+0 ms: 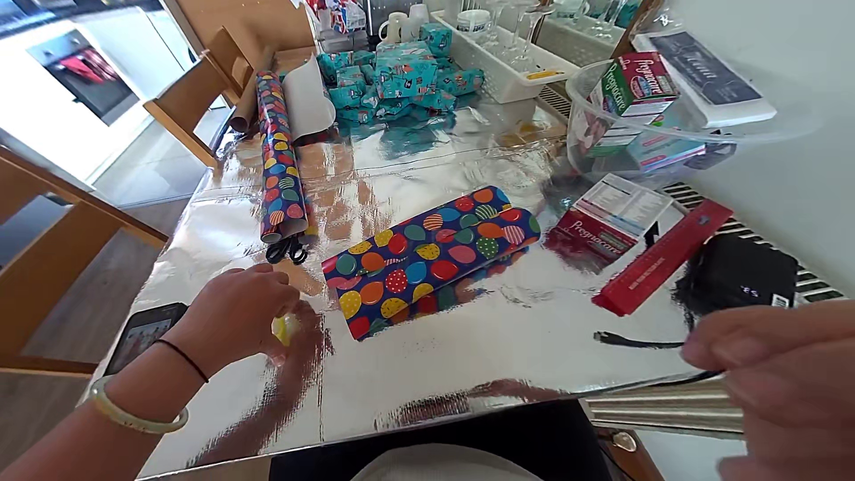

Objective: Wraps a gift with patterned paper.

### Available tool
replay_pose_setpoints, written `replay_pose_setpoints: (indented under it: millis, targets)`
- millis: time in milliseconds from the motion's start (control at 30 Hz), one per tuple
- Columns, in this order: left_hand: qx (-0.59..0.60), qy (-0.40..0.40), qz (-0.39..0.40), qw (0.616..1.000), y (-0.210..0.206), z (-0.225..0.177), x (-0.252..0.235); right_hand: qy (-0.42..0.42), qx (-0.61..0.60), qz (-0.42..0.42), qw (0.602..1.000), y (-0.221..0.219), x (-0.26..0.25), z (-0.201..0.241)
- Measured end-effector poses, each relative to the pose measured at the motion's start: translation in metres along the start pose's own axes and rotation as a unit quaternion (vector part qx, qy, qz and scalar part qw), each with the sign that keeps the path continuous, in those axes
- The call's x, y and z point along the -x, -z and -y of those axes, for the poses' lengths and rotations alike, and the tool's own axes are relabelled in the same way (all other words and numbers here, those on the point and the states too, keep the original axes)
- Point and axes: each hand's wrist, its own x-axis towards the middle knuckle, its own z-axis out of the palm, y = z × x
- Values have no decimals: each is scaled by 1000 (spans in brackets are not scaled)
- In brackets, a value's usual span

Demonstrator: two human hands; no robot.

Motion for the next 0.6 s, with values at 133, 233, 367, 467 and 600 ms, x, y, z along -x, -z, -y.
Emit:
replay_pose_setpoints:
  millis: [133,233,367,467,600]
  targets:
    - [49,4,7,999,-5,5,5,-1,3,12,1000,-8,-5,-2]
    - [138,-13,-18,990,-10,19,2,4,15,16,1000,-16,-8,-8]
    - [276,-66,-258,923,-20,21,-7,-4,26,-4,1000,-35,-12,-20]
    - [400,-37,-403,823,-9,-19,6,-59,26,-21,998,-56,-23,-26]
    - [522,-114,-415,737,-5,-81,37,-87,64,-15,994,-89,-41,-35]
